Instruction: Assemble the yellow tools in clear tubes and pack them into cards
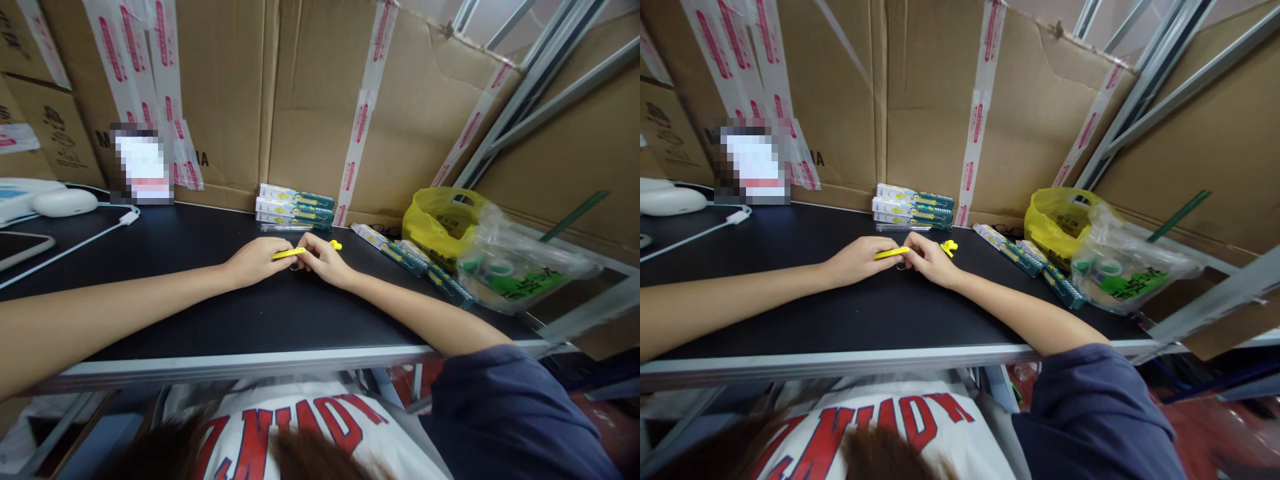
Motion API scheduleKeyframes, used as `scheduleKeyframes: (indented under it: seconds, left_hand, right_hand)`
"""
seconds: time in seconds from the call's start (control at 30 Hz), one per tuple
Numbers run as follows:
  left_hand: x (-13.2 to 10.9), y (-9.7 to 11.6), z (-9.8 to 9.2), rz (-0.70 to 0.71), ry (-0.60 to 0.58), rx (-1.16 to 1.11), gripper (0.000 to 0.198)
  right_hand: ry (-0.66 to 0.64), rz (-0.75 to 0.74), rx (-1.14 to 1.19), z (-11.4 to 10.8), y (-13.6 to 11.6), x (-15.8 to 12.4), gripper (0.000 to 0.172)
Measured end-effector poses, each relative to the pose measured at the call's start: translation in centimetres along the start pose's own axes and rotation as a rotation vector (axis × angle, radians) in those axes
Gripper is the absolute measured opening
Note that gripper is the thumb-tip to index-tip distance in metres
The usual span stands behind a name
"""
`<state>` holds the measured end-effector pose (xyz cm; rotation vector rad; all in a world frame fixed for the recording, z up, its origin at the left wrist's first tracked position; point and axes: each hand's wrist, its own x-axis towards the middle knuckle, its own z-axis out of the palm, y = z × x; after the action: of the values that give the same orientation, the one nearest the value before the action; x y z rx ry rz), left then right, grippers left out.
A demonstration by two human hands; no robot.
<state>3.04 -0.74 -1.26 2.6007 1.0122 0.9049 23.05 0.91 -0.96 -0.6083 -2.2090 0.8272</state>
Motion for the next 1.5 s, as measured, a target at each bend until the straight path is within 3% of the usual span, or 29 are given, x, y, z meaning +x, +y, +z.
scheduleKeyframes:
  seconds: [0.2,0.5,0.97,1.13,1.27,1.4,1.5]
  left_hand:
    - [0.1,-0.3,0.2,0.024,0.009,0.016,0.033]
    - [-0.2,-0.6,0.2,0.053,-0.064,0.171,0.027]
    - [-0.1,-0.6,0.1,0.026,-0.055,0.147,0.027]
    - [0.0,-0.4,-0.1,0.043,-0.063,0.150,0.028]
    - [0.0,-0.3,-0.4,-0.043,-0.042,0.124,0.034]
    - [-0.1,-0.3,-0.6,-0.107,0.021,0.123,0.039]
    - [-0.2,-0.4,-0.6,-0.121,0.000,0.162,0.039]
  right_hand:
    - [0.037,0.043,0.052,0.2,-0.1,0.2,0.035]
    - [-0.042,0.025,0.001,-0.3,0.5,0.1,0.016]
    - [-0.225,0.061,-0.040,-1.6,0.5,0.7,0.033]
    - [-0.214,0.089,0.020,-1.4,0.6,0.7,0.034]
    - [-0.203,0.138,0.055,-1.3,0.9,0.7,0.036]
    - [-0.109,0.160,0.051,-1.1,1.1,0.8,0.036]
    - [-0.002,0.137,-0.013,-0.8,1.2,0.7,0.034]
